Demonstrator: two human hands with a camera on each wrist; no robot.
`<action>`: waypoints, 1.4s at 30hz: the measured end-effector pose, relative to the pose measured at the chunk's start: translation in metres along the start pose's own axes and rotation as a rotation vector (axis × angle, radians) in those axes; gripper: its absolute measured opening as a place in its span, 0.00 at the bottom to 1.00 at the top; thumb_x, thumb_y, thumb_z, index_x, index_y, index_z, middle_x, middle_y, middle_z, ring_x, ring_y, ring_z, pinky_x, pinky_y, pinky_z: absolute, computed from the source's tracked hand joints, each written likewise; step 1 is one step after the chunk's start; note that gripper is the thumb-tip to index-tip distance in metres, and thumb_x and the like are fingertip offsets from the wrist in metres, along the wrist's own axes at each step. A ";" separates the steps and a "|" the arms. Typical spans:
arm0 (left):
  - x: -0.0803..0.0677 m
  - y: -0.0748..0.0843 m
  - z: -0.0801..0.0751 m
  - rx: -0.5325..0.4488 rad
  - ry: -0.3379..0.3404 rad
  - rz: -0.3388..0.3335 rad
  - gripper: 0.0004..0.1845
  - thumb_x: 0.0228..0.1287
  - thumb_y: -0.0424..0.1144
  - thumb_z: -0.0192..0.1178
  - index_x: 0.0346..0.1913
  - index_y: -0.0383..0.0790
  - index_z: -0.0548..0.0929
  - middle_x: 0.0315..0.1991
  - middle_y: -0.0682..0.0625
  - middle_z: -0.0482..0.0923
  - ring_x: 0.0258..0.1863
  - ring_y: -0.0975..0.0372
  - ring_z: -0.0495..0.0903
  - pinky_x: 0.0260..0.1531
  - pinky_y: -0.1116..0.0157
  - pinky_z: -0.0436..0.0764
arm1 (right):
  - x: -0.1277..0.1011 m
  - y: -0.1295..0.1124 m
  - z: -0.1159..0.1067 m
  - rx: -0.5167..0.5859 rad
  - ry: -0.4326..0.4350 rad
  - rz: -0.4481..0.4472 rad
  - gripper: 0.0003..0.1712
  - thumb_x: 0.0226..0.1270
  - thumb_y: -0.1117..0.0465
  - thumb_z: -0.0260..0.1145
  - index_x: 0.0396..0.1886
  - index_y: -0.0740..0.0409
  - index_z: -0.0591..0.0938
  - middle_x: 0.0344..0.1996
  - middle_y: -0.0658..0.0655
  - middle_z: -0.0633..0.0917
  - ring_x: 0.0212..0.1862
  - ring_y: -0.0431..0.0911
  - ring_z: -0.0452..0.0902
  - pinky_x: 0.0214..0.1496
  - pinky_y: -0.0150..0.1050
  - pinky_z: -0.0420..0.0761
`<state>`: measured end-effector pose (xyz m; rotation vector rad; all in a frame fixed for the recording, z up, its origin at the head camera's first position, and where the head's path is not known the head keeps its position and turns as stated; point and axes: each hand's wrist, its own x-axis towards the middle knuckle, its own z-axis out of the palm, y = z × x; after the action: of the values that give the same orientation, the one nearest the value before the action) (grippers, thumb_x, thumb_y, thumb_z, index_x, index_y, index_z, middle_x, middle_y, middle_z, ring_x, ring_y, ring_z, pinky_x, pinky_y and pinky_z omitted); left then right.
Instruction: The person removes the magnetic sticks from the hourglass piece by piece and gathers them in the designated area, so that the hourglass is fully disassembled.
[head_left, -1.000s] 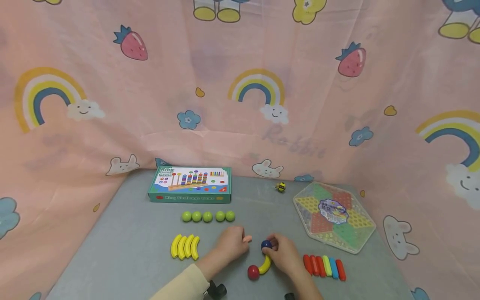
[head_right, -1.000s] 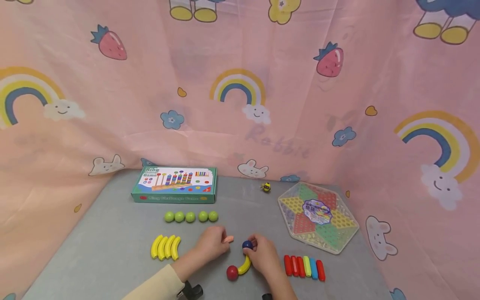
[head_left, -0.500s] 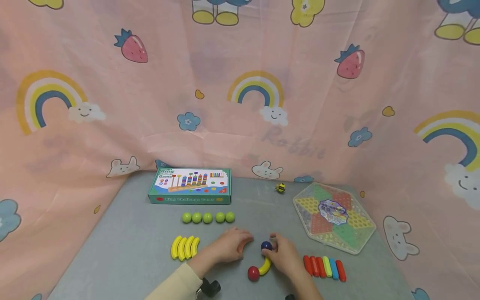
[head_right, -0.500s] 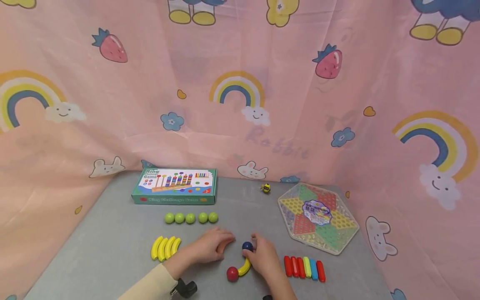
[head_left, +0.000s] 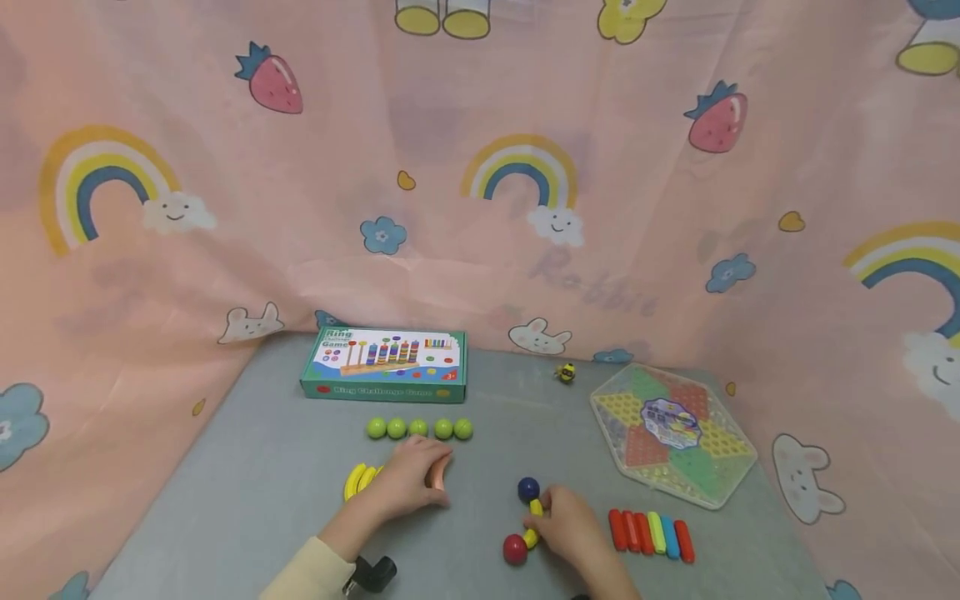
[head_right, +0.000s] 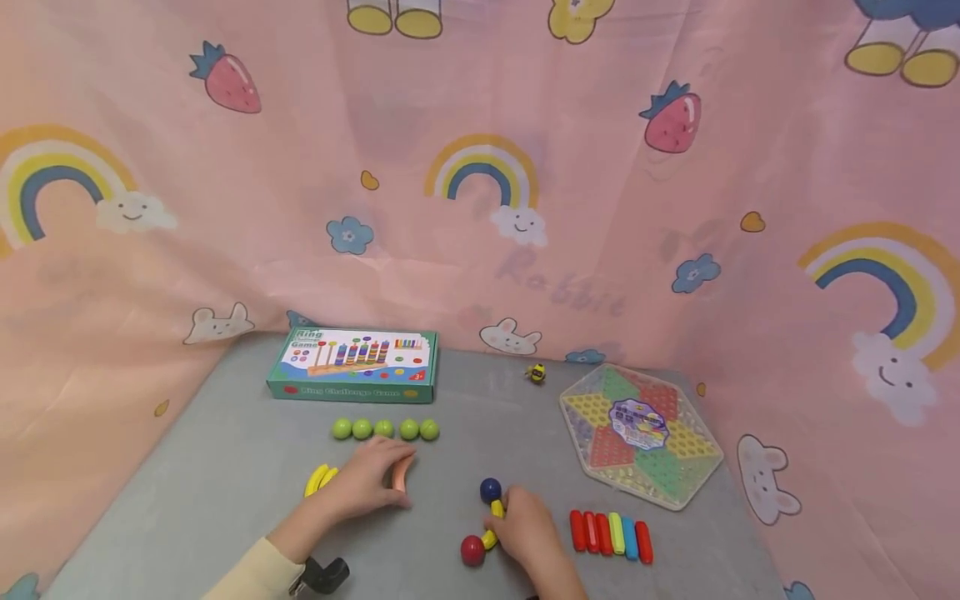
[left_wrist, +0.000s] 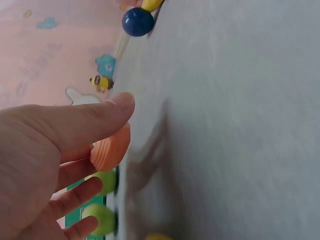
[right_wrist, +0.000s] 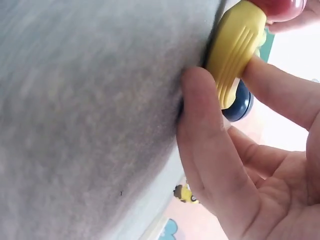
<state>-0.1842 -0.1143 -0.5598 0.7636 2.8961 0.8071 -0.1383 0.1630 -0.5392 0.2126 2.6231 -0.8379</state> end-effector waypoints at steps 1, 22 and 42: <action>-0.002 -0.003 -0.002 -0.003 0.006 0.001 0.40 0.48 0.48 0.80 0.65 0.39 0.79 0.62 0.48 0.80 0.61 0.53 0.73 0.64 0.46 0.69 | 0.001 0.000 0.000 0.004 0.000 -0.003 0.18 0.60 0.55 0.76 0.41 0.62 0.81 0.29 0.55 0.79 0.33 0.47 0.74 0.33 0.39 0.75; -0.036 -0.023 -0.016 0.031 -0.039 -0.002 0.37 0.42 0.45 0.81 0.59 0.39 0.82 0.59 0.44 0.80 0.61 0.48 0.72 0.61 0.39 0.65 | 0.004 0.010 -0.008 0.041 0.055 -0.047 0.14 0.59 0.56 0.76 0.35 0.59 0.82 0.26 0.53 0.79 0.29 0.45 0.73 0.30 0.37 0.73; 0.014 0.060 0.021 -0.103 -0.155 0.031 0.31 0.60 0.49 0.72 0.67 0.49 0.78 0.63 0.54 0.77 0.61 0.60 0.78 0.60 0.58 0.78 | 0.010 0.008 -0.004 -0.031 0.067 -0.127 0.09 0.59 0.60 0.76 0.39 0.56 0.88 0.25 0.49 0.80 0.28 0.43 0.73 0.31 0.38 0.73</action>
<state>-0.1663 -0.0528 -0.5470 0.8229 2.6906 0.8515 -0.1464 0.1727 -0.5442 0.0676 2.7337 -0.8443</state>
